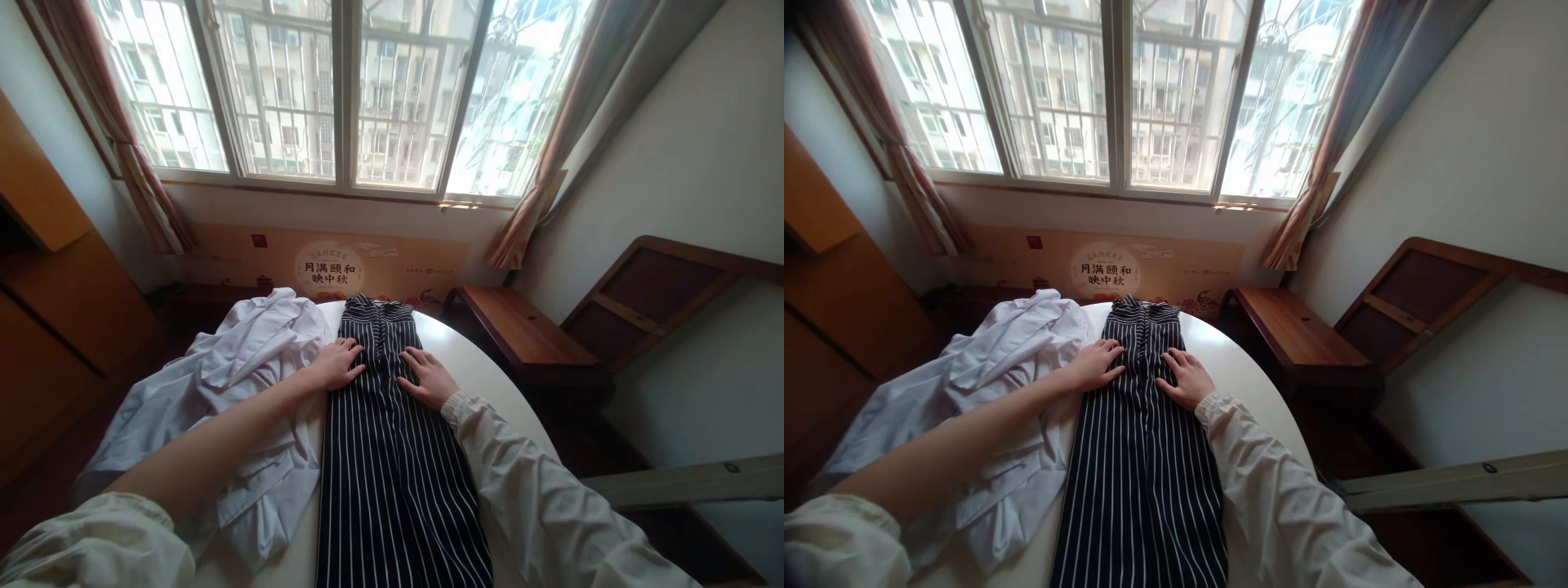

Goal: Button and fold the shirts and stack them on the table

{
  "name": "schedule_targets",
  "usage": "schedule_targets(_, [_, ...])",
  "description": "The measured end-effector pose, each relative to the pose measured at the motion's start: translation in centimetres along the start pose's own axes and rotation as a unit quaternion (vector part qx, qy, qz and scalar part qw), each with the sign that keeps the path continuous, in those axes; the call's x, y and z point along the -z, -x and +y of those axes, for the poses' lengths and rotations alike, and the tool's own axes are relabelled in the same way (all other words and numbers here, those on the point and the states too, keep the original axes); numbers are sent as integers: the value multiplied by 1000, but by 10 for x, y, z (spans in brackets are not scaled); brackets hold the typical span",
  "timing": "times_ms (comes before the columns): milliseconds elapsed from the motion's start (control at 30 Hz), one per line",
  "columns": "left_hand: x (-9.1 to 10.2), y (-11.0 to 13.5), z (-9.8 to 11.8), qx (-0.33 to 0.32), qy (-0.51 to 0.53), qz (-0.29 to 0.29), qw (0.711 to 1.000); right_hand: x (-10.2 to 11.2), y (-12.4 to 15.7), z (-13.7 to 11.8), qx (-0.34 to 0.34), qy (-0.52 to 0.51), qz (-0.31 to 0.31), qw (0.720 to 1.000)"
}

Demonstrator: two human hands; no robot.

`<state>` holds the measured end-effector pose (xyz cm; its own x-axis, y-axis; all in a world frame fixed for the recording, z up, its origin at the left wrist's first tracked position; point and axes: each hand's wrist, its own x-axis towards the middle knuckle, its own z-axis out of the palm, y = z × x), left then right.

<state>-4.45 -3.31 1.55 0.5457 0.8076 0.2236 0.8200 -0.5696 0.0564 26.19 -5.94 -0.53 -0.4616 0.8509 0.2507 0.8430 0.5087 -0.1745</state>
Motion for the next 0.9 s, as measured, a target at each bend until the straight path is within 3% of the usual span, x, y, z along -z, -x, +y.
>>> schedule_targets(133, [11,2,1,-19,42,-4,999,14,12,-6,7,-12,0,1000])
schedule_targets(267, [16,-20,-15,76,131,20,988,36,-1,-3,-10,-65,-2,998])
schedule_targets(367, [12,-47,-33,132,185,59,972,45,-30,12,-78,-115,35,990])
schedule_targets(500, [-1,-81,-55,224,208,99,947,37,-73,38,-163,-176,118,964])
schedule_targets(633, [-14,-103,-70,301,212,94,925,18,-102,56,-233,-222,136,937])
schedule_targets(700, [-19,-110,-75,295,202,105,928,10,-112,60,-220,-192,155,944])
schedule_targets(800, [-22,-122,-78,208,172,122,955,2,-124,61,-147,-129,168,966])
schedule_targets(900, [-27,-133,-78,147,140,83,976,-1,-142,55,-75,-109,146,980])
